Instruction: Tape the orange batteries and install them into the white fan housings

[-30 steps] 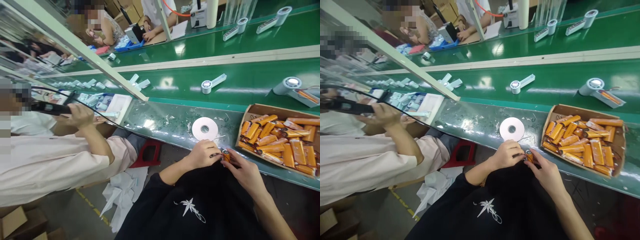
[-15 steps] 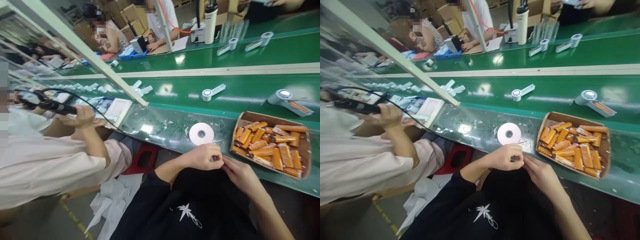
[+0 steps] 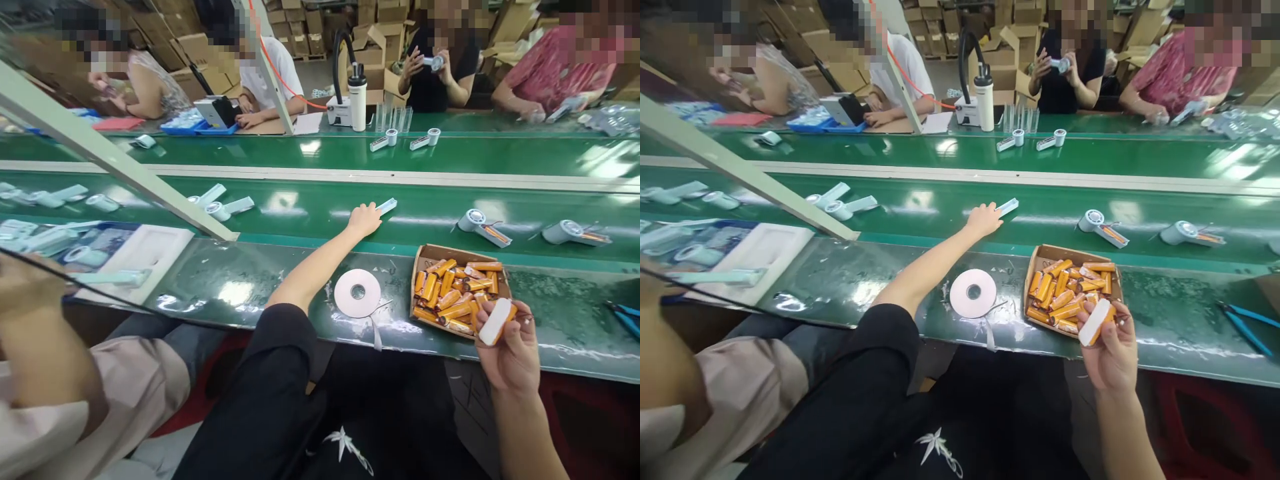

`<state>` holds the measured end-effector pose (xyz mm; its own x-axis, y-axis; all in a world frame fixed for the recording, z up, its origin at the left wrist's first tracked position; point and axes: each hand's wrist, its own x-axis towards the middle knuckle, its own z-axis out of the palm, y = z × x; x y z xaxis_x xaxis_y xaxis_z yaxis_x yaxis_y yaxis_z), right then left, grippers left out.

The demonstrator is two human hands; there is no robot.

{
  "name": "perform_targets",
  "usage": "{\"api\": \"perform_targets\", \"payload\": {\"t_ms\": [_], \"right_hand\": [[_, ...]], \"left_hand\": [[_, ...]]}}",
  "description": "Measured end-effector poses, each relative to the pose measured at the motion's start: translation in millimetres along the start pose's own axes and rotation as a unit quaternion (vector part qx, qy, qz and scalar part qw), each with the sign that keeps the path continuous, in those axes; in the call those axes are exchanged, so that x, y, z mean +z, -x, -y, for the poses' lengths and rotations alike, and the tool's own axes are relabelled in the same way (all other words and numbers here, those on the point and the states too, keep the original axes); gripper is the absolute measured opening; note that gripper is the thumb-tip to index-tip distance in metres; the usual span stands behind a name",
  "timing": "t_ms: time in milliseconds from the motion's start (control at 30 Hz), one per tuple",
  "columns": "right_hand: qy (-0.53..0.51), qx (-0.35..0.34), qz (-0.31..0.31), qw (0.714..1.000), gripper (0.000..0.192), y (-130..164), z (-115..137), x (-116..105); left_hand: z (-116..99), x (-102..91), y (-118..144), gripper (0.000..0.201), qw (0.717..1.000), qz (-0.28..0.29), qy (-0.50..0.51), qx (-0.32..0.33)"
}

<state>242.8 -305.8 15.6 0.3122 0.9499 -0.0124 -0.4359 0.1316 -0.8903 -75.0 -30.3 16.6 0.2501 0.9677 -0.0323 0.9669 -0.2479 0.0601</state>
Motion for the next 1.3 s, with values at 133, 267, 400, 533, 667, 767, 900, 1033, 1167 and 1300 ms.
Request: {"api": "perform_targets", "payload": {"t_ms": [133,267,400,533,667,767,900,1033,1167,1300], "right_hand": [[0.068,-0.062,0.02,0.996,0.04,-12.6,36.1,9.3],[0.173,-0.123,0.12,0.97,0.05,-67.3,51.7,58.3],[0.277,-0.066,0.262,0.922,0.054,-145.0,22.0,115.3],[0.376,-0.06,0.322,0.867,0.049,-200.0,-19.6,149.5],[0.472,-0.068,0.327,0.816,0.043,-220.6,-40.2,159.7],[0.501,-0.073,0.34,0.792,0.046,-227.2,-46.8,160.1],[0.523,-0.098,0.338,0.776,0.046,-233.0,-55.3,157.2],[0.573,-0.123,0.31,0.748,0.041,-237.9,-62.2,153.2],[0.638,-0.149,0.309,0.69,0.037,-245.5,-63.0,152.7],[0.671,-0.156,0.315,0.653,0.036,-250.4,-58.8,153.0]], "left_hand": [[12.6,10.5,-11.8,0.024,0.994,0.032,0.006,0.107],[13.6,18.2,-22.4,0.026,0.984,0.029,0.016,0.175],[14.4,23.2,-26.7,0.027,0.978,0.003,0.035,0.204],[17.5,29.4,-22.4,0.028,0.968,-0.022,0.051,0.245],[18.1,35.8,-24.4,0.022,0.96,-0.035,0.096,0.26],[15.0,37.6,-34.6,0.014,0.957,-0.029,0.142,0.251],[8.0,39.8,-46.2,0.022,0.958,-0.023,0.194,0.21],[-0.3,43.2,-49.2,0.034,0.964,-0.032,0.22,0.144],[-7.7,41.4,-50.5,0.034,0.964,-0.032,0.232,0.129],[-11.5,37.3,-48.4,0.026,0.958,-0.035,0.229,0.167]]}}
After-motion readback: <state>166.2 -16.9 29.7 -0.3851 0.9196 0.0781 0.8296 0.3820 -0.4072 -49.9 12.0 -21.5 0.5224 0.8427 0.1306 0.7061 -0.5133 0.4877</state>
